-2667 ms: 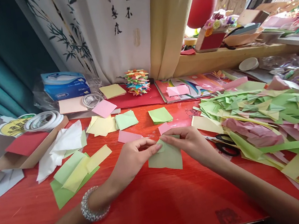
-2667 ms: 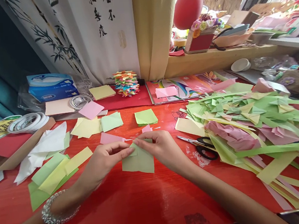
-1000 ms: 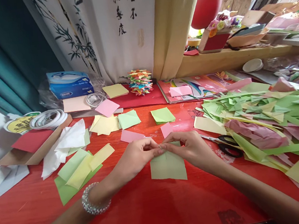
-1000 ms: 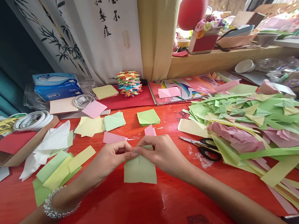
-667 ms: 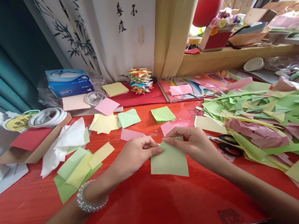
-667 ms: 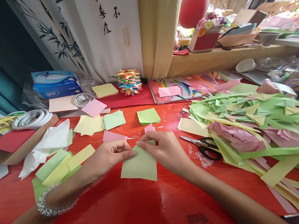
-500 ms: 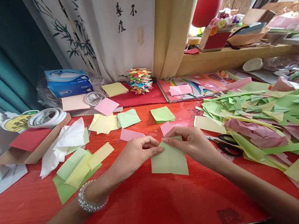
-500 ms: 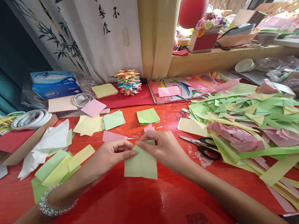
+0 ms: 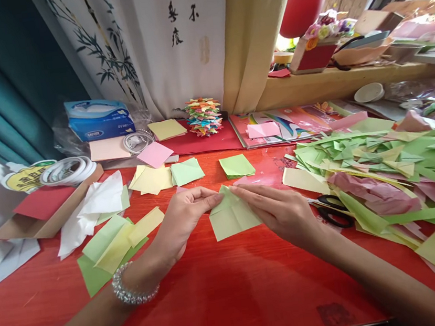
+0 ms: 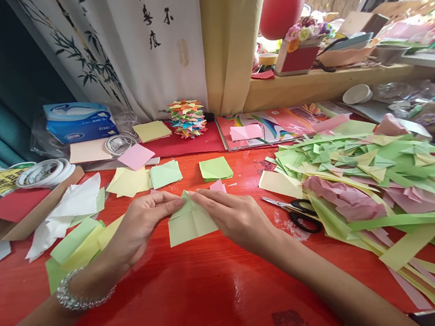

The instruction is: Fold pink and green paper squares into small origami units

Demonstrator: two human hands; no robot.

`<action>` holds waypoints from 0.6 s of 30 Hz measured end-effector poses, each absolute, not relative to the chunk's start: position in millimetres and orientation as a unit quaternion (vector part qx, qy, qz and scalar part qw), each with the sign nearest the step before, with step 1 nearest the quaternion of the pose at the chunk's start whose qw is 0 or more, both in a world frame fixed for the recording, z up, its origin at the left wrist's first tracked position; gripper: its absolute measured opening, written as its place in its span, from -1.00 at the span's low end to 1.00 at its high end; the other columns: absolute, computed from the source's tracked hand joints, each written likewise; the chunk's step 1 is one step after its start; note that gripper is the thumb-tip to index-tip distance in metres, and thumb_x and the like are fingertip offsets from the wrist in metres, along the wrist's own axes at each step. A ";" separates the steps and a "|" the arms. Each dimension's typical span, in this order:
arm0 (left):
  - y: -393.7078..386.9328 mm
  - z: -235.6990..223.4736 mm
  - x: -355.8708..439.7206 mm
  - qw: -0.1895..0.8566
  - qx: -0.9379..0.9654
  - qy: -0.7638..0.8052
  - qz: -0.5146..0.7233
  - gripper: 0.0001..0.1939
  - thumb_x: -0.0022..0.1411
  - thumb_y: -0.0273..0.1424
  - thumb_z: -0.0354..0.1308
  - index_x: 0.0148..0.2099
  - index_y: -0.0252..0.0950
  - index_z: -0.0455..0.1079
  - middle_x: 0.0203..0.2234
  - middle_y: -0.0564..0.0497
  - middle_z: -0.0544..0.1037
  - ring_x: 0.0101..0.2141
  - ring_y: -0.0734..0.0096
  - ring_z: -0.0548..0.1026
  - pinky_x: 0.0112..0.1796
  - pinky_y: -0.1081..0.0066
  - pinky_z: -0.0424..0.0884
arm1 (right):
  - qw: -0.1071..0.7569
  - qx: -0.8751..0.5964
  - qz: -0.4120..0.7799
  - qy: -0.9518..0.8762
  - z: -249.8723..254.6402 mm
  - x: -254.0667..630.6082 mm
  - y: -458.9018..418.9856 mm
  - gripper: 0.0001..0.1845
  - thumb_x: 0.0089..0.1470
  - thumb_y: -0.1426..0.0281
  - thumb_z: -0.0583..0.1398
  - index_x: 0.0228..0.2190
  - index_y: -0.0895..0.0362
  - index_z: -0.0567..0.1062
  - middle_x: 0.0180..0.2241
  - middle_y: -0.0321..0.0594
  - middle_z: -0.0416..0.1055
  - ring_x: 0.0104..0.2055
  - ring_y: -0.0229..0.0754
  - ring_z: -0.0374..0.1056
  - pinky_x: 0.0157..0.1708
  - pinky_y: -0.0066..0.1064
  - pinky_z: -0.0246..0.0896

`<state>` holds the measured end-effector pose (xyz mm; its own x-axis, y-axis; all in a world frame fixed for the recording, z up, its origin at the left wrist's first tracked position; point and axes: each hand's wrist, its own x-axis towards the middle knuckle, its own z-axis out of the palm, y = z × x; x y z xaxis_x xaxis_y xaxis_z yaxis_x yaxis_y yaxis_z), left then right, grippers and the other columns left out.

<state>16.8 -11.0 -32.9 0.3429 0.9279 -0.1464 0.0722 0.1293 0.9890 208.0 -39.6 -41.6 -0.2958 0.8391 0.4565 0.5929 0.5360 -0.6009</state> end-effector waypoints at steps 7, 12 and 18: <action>-11.4 -26.5 17.7 0.572 0.590 0.468 0.325 -0.78 0.11 -0.24 0.17 -0.37 -0.31 0.44 -0.41 0.00 0.53 -0.31 0.34 0.43 -0.24 0.38 0.30 | 0.434 -0.471 0.424 -0.640 -32.0 202.6 -38.1 -0.82 0.06 0.28 0.17 -0.38 0.06 0.56 -0.21 -0.25 0.51 -0.13 -0.14 0.40 -0.15 -0.33 0.31; -11.7 -27.7 17.8 0.553 0.613 0.472 0.310 -0.76 0.10 -0.20 0.16 -0.35 -0.28 0.45 -0.40 0.01 0.53 -0.32 0.33 0.43 -0.29 0.39 0.30 | 0.432 -0.453 0.565 -0.537 -32.9 203.2 -34.0 -0.81 0.00 0.25 0.22 -0.42 0.12 0.50 -0.32 -0.22 0.51 -0.21 -0.19 0.41 -0.23 -0.39 0.30; -12.7 -26.8 18.2 0.540 0.626 0.476 0.299 -0.73 0.11 -0.17 0.15 -0.35 -0.29 0.43 -0.41 0.02 0.52 -0.34 0.35 0.43 -0.31 0.41 0.30 | 0.384 -0.422 0.668 -0.477 -30.0 204.2 -33.4 -0.69 0.05 0.19 0.17 -0.25 0.15 0.50 -0.32 -0.17 0.51 -0.31 -0.24 0.44 -0.29 -0.43 0.33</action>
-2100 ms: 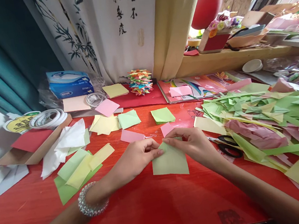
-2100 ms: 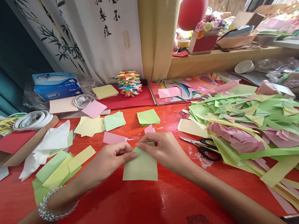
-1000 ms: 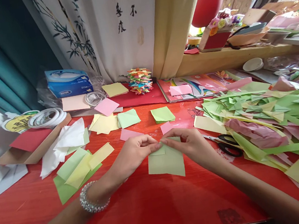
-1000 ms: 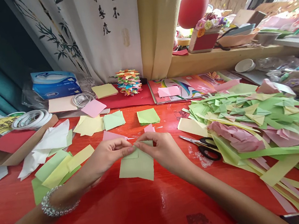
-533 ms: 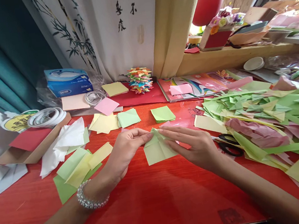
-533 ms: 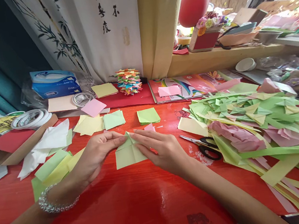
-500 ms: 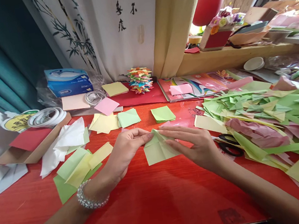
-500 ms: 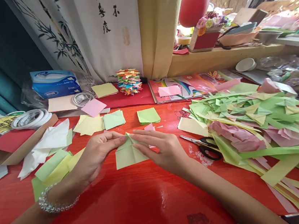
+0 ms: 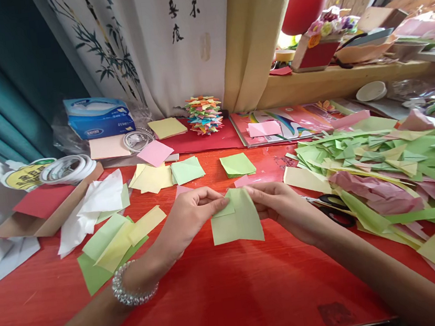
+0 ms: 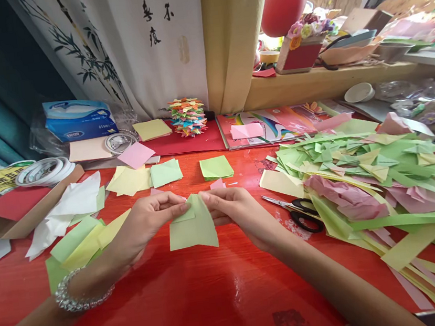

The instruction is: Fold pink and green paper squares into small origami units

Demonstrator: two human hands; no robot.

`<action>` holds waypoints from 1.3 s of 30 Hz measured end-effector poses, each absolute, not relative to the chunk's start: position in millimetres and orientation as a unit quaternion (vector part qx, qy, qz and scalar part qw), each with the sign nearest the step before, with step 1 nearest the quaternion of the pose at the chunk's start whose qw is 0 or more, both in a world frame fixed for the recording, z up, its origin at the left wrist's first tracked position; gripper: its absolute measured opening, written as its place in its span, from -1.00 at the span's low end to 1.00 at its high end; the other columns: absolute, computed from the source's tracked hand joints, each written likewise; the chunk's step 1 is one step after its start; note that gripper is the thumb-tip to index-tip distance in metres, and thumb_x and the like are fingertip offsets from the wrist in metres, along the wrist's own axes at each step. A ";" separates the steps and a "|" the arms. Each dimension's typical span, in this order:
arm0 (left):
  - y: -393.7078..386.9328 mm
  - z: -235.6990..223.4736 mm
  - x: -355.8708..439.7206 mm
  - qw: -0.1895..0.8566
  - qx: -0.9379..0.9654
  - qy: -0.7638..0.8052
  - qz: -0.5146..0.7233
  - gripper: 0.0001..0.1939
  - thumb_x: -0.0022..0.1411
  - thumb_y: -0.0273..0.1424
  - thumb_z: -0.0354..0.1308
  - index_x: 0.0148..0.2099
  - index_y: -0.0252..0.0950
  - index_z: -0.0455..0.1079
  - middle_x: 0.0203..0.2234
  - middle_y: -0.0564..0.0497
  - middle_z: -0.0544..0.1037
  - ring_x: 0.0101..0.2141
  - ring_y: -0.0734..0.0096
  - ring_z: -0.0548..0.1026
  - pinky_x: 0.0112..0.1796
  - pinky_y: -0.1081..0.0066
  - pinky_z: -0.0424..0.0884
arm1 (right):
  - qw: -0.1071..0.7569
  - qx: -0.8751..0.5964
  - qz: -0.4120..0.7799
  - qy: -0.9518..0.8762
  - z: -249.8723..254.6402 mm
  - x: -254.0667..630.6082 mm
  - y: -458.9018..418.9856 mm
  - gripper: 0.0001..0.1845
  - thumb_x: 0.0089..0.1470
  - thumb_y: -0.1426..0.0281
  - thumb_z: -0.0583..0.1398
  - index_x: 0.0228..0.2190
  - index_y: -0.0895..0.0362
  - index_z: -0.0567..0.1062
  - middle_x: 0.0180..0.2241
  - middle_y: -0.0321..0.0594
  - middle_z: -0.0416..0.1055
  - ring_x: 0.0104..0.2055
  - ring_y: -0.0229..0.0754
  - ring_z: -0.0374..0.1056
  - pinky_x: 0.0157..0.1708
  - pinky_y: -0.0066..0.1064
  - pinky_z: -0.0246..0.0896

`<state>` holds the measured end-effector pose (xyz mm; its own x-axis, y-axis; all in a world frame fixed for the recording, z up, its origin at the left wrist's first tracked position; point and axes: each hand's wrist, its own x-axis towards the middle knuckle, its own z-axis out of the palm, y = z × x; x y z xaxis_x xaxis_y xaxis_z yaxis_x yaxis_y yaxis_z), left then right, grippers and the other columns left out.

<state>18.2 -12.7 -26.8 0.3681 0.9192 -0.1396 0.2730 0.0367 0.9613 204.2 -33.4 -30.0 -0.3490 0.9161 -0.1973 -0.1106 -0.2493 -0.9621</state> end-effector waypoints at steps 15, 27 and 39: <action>-12.9 -29.7 18.2 0.537 0.656 0.452 0.278 -0.79 0.11 -0.24 0.15 -0.39 -0.29 0.41 -0.45 0.06 0.47 -0.37 0.40 0.38 -0.31 0.41 0.27 | 0.307 -0.464 0.670 -0.492 -30.4 207.5 -31.2 -0.71 -0.07 0.23 0.27 -0.34 0.17 0.58 -0.44 -0.23 0.47 -0.38 -0.28 0.37 -0.32 -0.44 0.29; -12.3 -34.2 18.6 0.568 0.637 0.443 0.273 -0.77 0.10 -0.22 0.16 -0.37 -0.30 0.40 -0.43 0.04 0.46 -0.34 0.38 0.38 -0.29 0.40 0.27 | 0.318 -0.489 0.658 -0.477 -36.4 203.9 -31.3 -0.76 -0.18 0.29 0.33 -0.49 0.23 0.51 -0.53 -0.29 0.40 -0.49 -0.36 0.25 -0.46 -0.49 0.11; -12.8 -39.1 20.1 0.563 0.643 0.441 0.274 -0.78 0.12 -0.25 0.14 -0.35 -0.32 0.38 -0.41 0.01 0.47 -0.33 0.36 0.39 -0.28 0.37 0.28 | 0.334 -0.490 0.653 -0.471 -39.6 200.5 -29.9 -0.79 -0.23 0.33 0.34 -0.57 0.20 0.48 -0.59 -0.36 0.33 -0.54 -0.39 0.18 -0.52 -0.51 0.01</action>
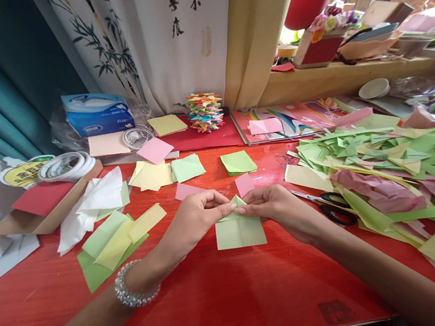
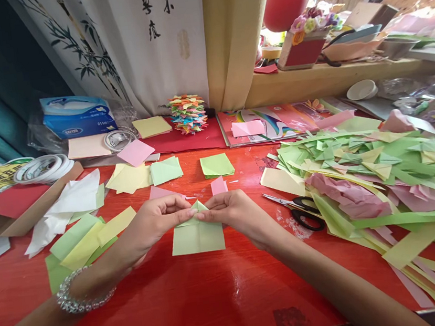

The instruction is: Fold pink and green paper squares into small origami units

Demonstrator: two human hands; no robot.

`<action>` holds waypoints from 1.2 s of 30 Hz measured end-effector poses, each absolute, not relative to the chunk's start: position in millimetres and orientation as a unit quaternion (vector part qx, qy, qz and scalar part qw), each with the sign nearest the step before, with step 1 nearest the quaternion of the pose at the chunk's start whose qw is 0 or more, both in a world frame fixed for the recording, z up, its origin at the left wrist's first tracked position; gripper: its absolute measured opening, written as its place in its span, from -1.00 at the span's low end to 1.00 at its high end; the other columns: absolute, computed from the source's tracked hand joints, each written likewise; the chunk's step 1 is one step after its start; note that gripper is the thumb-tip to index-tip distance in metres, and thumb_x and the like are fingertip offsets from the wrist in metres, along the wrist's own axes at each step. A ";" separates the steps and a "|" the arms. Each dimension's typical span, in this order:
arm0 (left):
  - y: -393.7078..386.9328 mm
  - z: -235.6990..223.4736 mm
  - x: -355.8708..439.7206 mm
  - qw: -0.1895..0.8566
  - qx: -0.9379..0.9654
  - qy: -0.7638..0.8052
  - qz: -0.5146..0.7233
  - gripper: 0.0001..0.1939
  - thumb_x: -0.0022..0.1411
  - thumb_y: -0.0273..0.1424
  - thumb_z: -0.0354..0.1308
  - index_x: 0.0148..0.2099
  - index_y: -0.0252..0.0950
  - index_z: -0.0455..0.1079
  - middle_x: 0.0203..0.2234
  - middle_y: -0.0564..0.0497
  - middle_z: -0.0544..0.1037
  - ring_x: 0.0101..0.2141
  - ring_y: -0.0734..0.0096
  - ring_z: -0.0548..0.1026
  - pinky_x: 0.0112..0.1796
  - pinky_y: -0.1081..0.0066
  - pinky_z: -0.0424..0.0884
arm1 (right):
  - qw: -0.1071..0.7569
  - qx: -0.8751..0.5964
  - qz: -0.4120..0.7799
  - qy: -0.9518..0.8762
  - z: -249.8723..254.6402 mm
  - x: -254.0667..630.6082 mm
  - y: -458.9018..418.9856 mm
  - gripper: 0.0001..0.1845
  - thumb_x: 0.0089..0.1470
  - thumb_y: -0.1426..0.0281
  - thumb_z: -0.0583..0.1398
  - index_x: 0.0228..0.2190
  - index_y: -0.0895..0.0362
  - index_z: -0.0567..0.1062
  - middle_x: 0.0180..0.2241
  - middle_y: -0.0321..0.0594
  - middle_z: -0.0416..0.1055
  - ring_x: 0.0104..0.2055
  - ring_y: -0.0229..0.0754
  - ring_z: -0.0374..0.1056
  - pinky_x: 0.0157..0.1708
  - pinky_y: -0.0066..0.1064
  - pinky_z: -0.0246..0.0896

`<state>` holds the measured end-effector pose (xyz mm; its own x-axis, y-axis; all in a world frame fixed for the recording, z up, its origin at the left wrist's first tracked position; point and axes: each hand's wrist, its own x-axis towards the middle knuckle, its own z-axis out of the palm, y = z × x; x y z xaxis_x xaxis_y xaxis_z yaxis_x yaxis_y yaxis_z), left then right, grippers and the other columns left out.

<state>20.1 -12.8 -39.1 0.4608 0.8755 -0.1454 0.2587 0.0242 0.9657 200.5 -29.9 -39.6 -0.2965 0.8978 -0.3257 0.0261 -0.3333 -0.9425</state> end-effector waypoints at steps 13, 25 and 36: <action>-18.4 -31.4 22.2 0.474 0.714 0.432 0.283 -0.84 0.18 -0.30 0.10 -0.36 -0.26 0.42 -0.43 0.09 0.50 -0.36 0.43 0.39 -0.32 0.45 0.26 | 0.317 -0.511 0.613 -0.512 -47.2 196.7 -34.5 -0.76 -0.17 0.27 0.31 -0.54 0.21 0.48 -0.57 -0.32 0.34 -0.50 -0.37 0.17 -0.48 -0.48 -0.01; -14.3 -37.1 21.1 0.517 0.677 0.443 0.279 -0.76 0.20 -0.25 0.06 -0.43 -0.27 0.40 -0.51 0.12 0.43 -0.43 0.48 0.34 -0.39 0.45 0.23 | 0.287 -0.513 0.600 -0.543 -46.0 196.6 -36.6 -0.74 -0.14 0.25 0.29 -0.54 0.21 0.45 -0.58 -0.32 0.29 -0.52 -0.35 0.14 -0.52 -0.47 -0.05; -13.1 -30.1 17.0 0.486 0.671 0.458 0.321 -0.81 0.13 -0.28 0.16 -0.44 -0.28 0.41 -0.48 0.08 0.48 -0.39 0.46 0.38 -0.35 0.45 0.26 | 0.300 -0.516 0.538 -0.595 -41.5 204.3 -31.9 -0.68 -0.08 0.18 0.24 -0.58 0.20 0.43 -0.62 -0.35 0.25 -0.56 -0.37 0.12 -0.56 -0.49 -0.02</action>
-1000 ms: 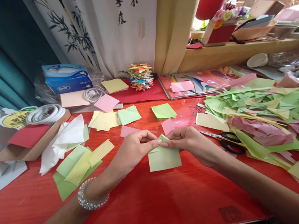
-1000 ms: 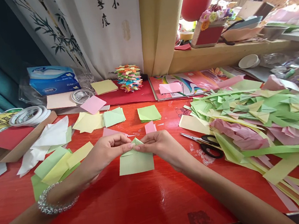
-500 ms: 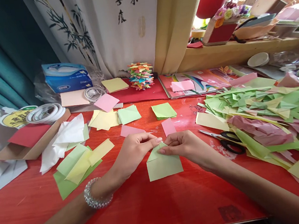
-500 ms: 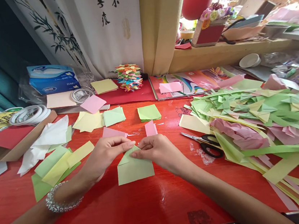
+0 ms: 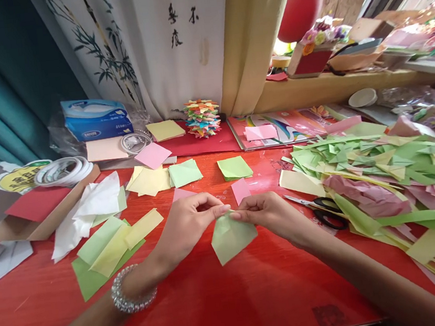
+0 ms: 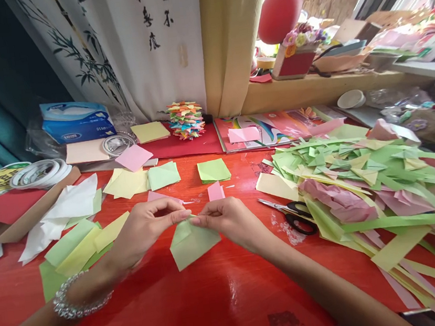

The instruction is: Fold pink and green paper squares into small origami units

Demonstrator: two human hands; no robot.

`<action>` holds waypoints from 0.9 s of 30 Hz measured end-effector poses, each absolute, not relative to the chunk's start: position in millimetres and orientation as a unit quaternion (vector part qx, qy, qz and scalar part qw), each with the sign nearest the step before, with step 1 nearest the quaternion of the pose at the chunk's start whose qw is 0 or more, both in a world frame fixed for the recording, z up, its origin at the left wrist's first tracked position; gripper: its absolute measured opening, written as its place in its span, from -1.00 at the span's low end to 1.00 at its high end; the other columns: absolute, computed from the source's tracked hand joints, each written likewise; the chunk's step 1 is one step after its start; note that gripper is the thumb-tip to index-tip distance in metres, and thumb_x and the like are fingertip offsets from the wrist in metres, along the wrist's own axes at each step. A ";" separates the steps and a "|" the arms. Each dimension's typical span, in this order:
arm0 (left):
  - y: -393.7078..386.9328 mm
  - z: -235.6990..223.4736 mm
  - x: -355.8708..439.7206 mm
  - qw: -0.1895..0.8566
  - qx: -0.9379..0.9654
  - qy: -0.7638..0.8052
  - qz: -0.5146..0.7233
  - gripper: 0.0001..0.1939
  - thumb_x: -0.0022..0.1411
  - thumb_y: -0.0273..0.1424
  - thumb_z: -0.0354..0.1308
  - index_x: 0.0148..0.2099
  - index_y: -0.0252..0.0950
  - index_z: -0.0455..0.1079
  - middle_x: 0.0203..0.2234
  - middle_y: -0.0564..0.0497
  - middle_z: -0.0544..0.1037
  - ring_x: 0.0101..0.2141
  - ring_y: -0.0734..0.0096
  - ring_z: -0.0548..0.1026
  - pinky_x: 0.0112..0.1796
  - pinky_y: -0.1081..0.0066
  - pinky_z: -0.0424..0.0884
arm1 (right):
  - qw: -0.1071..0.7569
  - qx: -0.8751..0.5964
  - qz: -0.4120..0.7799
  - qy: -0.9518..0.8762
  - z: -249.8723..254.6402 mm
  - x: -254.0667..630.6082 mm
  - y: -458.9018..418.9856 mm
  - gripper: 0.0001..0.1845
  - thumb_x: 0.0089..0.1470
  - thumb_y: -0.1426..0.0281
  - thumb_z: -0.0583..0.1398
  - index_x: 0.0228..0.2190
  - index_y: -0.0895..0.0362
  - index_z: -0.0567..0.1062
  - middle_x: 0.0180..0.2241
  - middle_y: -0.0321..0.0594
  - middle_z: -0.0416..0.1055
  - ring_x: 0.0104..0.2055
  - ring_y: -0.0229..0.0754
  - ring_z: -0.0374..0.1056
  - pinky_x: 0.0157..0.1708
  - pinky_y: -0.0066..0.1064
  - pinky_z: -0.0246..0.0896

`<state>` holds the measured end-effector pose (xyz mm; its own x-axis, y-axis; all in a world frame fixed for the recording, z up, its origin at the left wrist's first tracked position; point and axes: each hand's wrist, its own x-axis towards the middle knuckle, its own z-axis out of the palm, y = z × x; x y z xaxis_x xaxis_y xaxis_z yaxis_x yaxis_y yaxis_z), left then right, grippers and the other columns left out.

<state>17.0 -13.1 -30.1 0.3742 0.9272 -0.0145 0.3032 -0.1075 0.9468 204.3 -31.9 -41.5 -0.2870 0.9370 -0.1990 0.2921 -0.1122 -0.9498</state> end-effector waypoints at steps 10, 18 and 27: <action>-2.0 -25.7 8.9 0.575 0.477 0.447 0.493 -0.83 0.13 -0.29 0.17 -0.30 -0.28 0.31 -0.62 0.13 0.37 -0.56 0.55 0.36 -0.51 0.55 0.29 | 0.414 -0.472 0.557 -0.544 -31.3 208.7 -23.2 -0.64 0.04 0.16 0.14 -0.25 0.17 0.49 -0.28 -0.14 0.44 -0.28 -0.20 0.37 -0.27 -0.37 0.30; -13.3 -26.7 18.6 0.577 0.548 0.468 0.384 -0.80 0.12 -0.27 0.16 -0.31 -0.33 0.40 -0.56 0.08 0.39 -0.50 0.50 0.34 -0.45 0.48 0.32 | 0.443 -0.457 0.540 -0.550 -36.2 206.5 -25.6 -0.68 0.07 0.29 0.13 -0.19 0.19 0.53 -0.38 -0.24 0.47 -0.36 -0.25 0.34 -0.34 -0.43 0.27; -13.2 -34.2 17.8 0.597 0.558 0.460 0.347 -0.78 0.10 -0.23 0.18 -0.31 -0.27 0.50 -0.49 0.02 0.52 -0.47 0.42 0.42 -0.33 0.41 0.35 | 0.420 -0.529 0.363 -0.642 -39.1 206.9 -31.0 -0.65 0.08 0.25 0.11 -0.11 0.05 0.51 -0.29 -0.28 0.48 -0.27 -0.15 0.32 -0.29 -0.36 0.22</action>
<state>17.8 -13.2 -34.2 0.3358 0.9279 -0.1623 0.1005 0.1361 0.9856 206.9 -31.0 -39.1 -0.0871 0.9839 0.1561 0.3737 0.1775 -0.9104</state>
